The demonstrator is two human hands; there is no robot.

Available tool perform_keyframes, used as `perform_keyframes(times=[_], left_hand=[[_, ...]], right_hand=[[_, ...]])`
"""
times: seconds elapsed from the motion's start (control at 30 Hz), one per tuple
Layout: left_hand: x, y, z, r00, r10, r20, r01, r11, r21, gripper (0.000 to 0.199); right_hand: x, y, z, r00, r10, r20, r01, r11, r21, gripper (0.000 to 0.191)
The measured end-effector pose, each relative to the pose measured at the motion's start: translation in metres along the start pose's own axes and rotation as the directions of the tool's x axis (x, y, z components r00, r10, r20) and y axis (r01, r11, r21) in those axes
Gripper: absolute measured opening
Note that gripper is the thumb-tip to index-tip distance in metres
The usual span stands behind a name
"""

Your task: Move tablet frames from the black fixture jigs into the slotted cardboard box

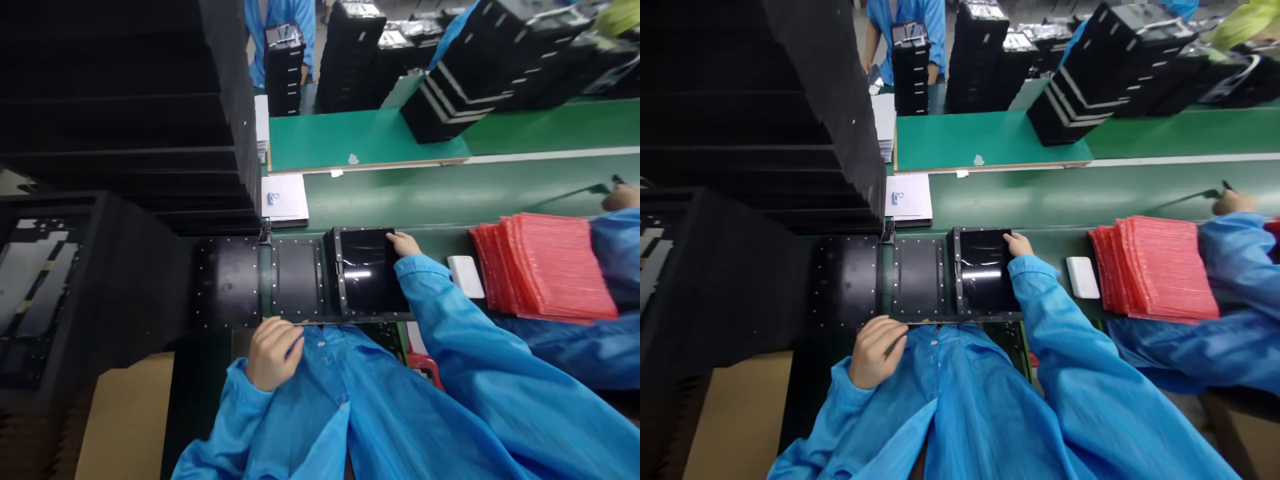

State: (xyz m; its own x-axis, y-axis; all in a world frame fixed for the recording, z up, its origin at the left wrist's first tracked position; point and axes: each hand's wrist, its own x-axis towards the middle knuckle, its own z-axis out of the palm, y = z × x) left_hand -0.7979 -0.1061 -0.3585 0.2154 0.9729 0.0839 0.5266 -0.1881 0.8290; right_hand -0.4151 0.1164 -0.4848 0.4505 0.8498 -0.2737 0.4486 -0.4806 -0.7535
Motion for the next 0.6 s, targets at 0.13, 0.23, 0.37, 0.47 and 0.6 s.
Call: perform_keyframes(times=[0.13,0.23,0.37,0.47,0.6], left_hand=[[0.025,-0.001,0.049,0.968,-0.082,0.238,0.105,0.991,-0.083,0.027],[0.049,-0.019,0.101,0.920,-0.230,0.318,0.270,0.959,-0.088,0.048],[0.063,-0.041,0.175,0.826,-0.416,0.382,0.511,0.838,-0.192,0.082],[0.059,-0.046,0.212,0.797,-0.517,0.312,0.597,0.751,-0.283,0.092],[0.101,-0.044,0.217,0.816,-0.557,0.157,0.578,0.778,-0.244,0.093]], right_hand=[[-0.011,0.012,-0.006,0.999,-0.046,0.004,0.046,0.995,-0.091,0.023],[-0.057,0.050,-0.011,0.970,-0.241,0.030,0.243,0.965,-0.097,0.042],[-0.140,0.121,-0.020,0.992,-0.102,0.069,0.089,0.982,0.164,0.069],[-0.170,0.154,-0.023,0.984,0.034,0.177,-0.091,0.940,0.328,0.082],[-0.120,0.138,-0.020,0.938,-0.100,0.331,-0.060,0.896,0.440,0.085]])
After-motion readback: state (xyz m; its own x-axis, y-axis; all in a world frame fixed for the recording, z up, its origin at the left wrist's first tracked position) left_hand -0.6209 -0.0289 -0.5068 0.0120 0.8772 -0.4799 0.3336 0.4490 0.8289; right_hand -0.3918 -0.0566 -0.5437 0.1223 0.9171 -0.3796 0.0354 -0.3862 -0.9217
